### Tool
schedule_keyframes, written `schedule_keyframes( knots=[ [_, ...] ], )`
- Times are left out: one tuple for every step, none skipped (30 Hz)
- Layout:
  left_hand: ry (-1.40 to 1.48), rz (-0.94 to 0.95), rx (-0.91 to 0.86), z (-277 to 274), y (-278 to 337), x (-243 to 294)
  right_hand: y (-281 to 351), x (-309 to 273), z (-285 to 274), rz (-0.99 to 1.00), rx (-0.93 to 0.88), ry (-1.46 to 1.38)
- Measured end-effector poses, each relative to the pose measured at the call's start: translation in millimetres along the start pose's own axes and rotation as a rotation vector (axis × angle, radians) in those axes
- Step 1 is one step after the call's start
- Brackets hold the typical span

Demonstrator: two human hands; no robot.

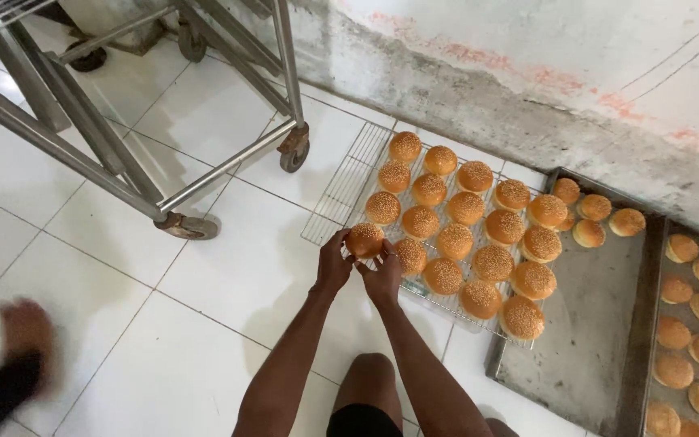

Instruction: Organize burger buns on a cooling rack and place the rack onto a storage shelf.

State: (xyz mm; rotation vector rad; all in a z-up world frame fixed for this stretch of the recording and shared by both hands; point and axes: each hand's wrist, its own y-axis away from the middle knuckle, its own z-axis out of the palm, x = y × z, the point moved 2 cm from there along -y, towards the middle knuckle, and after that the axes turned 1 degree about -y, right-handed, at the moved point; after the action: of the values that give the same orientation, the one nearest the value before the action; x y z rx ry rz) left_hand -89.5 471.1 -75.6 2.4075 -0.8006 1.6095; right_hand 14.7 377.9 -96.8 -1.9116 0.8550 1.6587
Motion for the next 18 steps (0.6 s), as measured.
schedule_keyframes(
  knots=[
    [-0.001,-0.008,0.001,2.8,-3.0,-3.6,-0.5,-2.1,0.8,0.006,-0.005,0.002],
    [0.023,-0.027,-0.011,5.8,-5.1,-7.4,-0.2,-4.2,1.4,0.001,-0.007,-0.016],
    [0.047,-0.046,-0.022,9.3,-7.0,-10.8,0.0,-6.4,1.3,-0.004,-0.008,-0.034],
    [0.043,-0.048,-0.026,10.7,-9.5,-12.4,-1.4,-3.6,2.7,0.001,-0.006,-0.038],
    [0.042,-0.063,-0.041,12.5,-12.2,-13.6,-3.0,-1.0,3.7,0.011,-0.003,-0.044],
    [0.043,-0.078,-0.059,14.4,-14.6,-14.5,-3.7,1.3,4.4,0.023,0.003,-0.049],
    [0.039,-0.079,-0.067,14.3,-14.3,-14.9,-1.9,-2.5,4.9,0.029,0.008,-0.052],
    [0.026,-0.079,-0.057,15.0,-14.3,-14.9,-0.6,-5.6,4.6,0.069,0.004,-0.046],
    [0.013,-0.079,-0.048,15.2,-14.0,-15.1,1.1,-8.6,4.8,0.110,0.000,-0.040],
    [0.012,-0.080,-0.055,19.0,-14.0,-21.5,-0.1,-2.3,6.0,0.115,0.005,-0.041],
    [0.028,-0.055,-0.040,21.7,-13.6,-27.5,-0.8,3.7,7.8,0.108,0.004,-0.034],
    [0.044,-0.033,-0.019,24.6,-12.1,-33.0,-1.3,9.6,8.9,0.099,-0.003,-0.025],
    [0.043,-0.037,-0.021,25.6,-12.1,-33.9,-0.6,10.9,8.7,0.104,-0.004,-0.024],
    [0.040,-0.062,-0.021,26.2,-11.5,-35.1,0.8,11.5,8.7,0.081,-0.006,-0.048],
    [0.037,-0.086,-0.021,26.4,-10.4,-36.0,2.6,11.8,8.7,0.058,-0.008,-0.071],
    [0.036,-0.089,-0.024,24.8,-9.0,-32.4,4.9,6.9,7.7,0.061,-0.008,-0.071],
    [0.026,-0.088,-0.035,22.8,-7.1,-28.3,8.0,2.0,7.1,0.091,-0.028,-0.074],
    [0.016,-0.081,-0.039,21.2,-9.3,-23.2,6.8,-4.3,6.5,0.113,-0.050,-0.076]
  ],
)
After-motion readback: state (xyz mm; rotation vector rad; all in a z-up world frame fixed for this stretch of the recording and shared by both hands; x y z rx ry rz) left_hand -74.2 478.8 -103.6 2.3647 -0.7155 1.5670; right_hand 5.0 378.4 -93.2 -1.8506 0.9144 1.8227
